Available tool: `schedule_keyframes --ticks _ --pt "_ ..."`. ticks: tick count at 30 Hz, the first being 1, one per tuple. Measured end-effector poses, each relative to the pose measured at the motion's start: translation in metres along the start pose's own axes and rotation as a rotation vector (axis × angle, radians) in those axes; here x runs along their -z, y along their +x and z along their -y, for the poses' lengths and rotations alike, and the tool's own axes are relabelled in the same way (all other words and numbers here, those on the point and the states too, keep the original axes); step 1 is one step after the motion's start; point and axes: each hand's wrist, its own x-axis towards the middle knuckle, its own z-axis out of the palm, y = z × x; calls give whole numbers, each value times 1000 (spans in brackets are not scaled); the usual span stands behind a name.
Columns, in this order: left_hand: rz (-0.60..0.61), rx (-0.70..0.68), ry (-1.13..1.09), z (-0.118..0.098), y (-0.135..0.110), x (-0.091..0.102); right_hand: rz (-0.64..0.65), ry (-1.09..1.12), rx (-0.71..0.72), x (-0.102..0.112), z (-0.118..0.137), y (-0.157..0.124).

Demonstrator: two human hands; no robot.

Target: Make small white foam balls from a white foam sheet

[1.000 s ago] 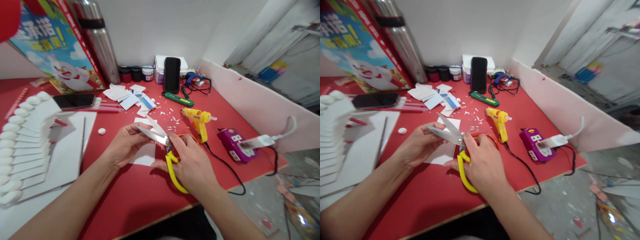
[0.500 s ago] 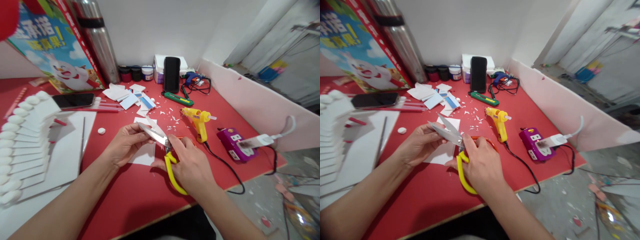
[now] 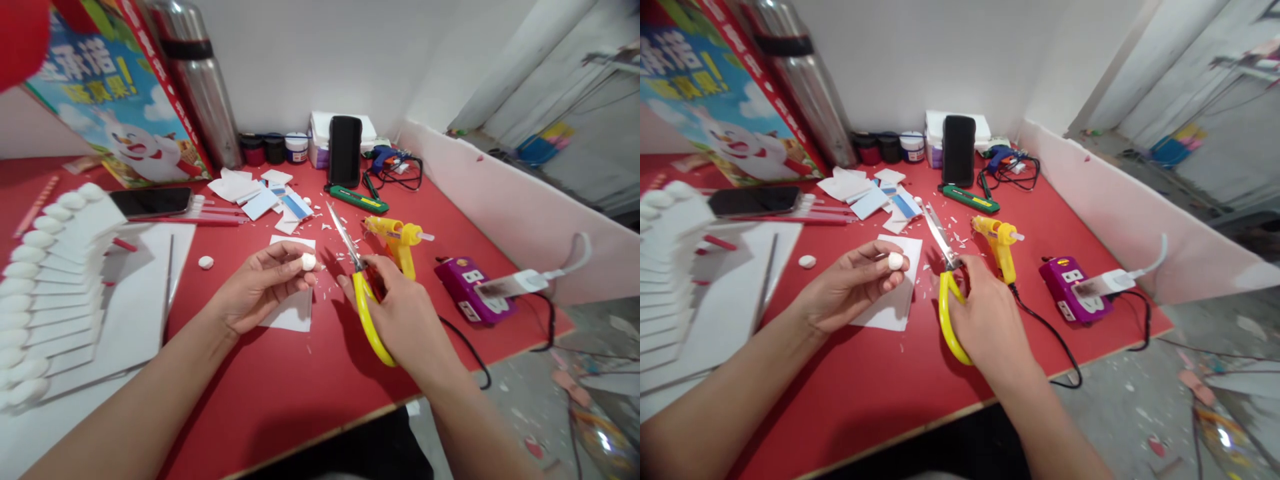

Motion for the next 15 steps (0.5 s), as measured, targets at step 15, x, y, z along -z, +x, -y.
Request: schedule_keyframes --ticks 15 --pt "-76 -137 112 3 1 2 152 -665 125 -11 19 18"
